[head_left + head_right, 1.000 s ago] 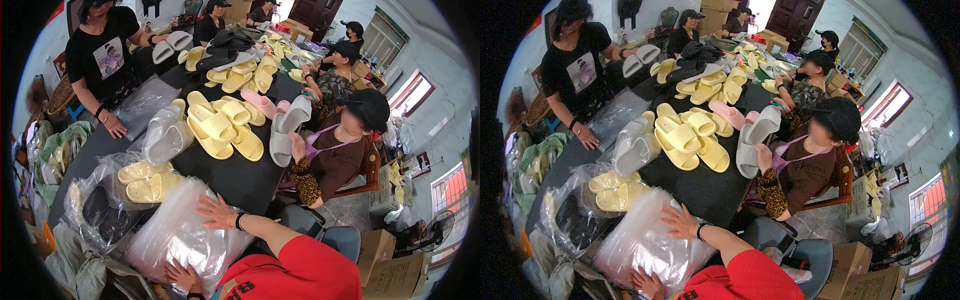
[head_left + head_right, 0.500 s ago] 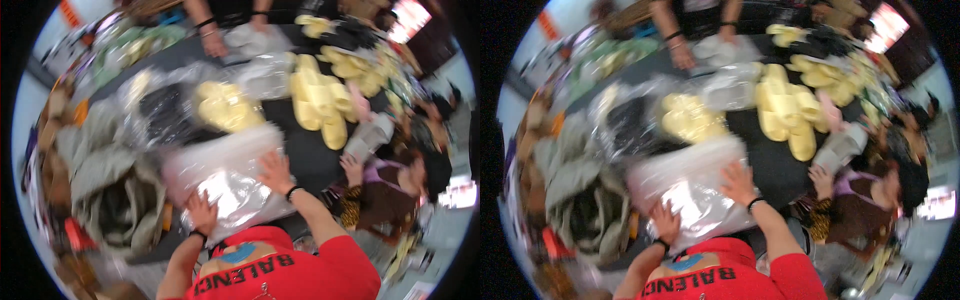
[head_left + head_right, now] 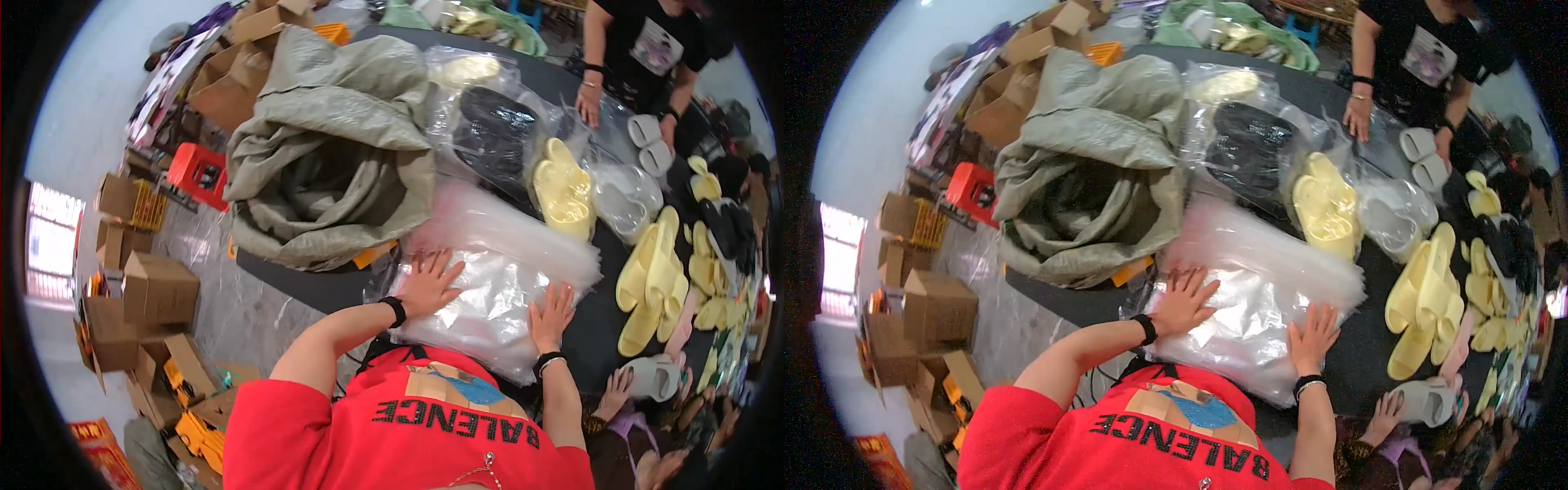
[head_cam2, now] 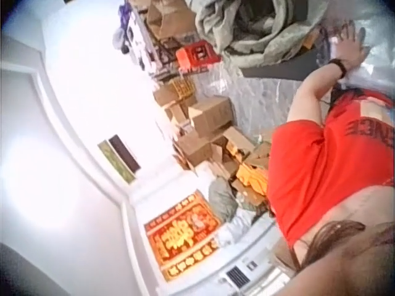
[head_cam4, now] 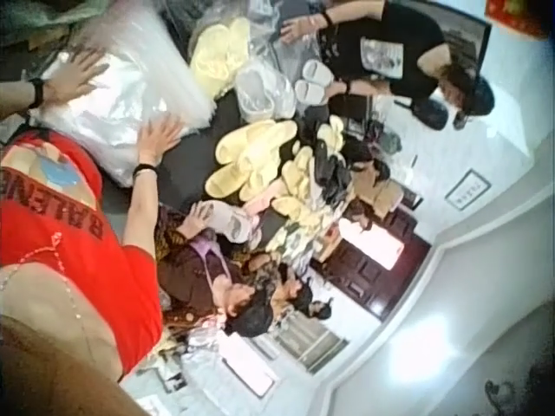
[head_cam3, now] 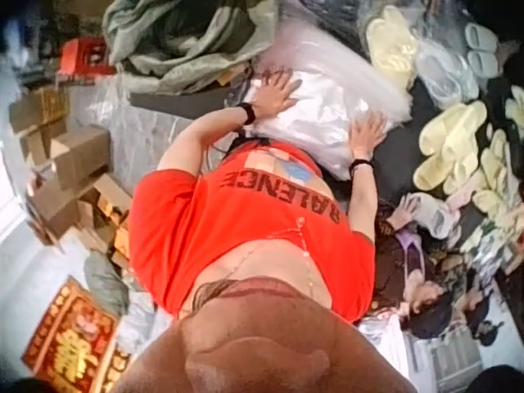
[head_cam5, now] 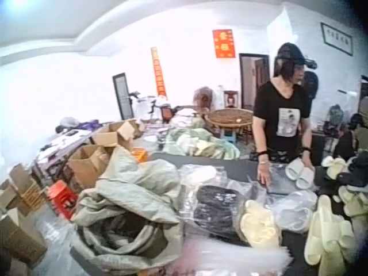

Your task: Packaging various colors of slippers into plastic bags.

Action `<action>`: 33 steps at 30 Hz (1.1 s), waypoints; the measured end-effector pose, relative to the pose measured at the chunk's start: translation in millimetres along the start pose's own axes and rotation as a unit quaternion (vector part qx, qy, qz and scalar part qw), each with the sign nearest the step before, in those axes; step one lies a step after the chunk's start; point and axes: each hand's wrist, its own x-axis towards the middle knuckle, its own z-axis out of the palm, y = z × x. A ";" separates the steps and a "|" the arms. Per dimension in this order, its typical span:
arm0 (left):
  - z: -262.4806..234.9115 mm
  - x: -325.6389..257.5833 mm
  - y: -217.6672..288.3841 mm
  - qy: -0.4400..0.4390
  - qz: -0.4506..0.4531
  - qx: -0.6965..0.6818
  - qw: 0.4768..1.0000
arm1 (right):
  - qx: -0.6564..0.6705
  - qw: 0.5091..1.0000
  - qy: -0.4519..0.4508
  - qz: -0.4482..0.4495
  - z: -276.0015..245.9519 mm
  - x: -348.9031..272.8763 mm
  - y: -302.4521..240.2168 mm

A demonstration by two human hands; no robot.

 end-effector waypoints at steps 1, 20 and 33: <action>-5.6 -0.3 -0.4 0.002 -0.004 -0.027 1.000 | -0.002 1.000 0.000 0.003 -0.5 -0.1 -0.1; -91.0 12.2 -148.8 0.004 -0.353 0.042 0.935 | -0.015 1.000 0.024 0.003 5.8 1.0 3.9; -503.1 29.2 -200.1 0.599 -0.162 0.269 0.736 | -0.033 0.999 0.020 0.019 10.4 -2.5 14.0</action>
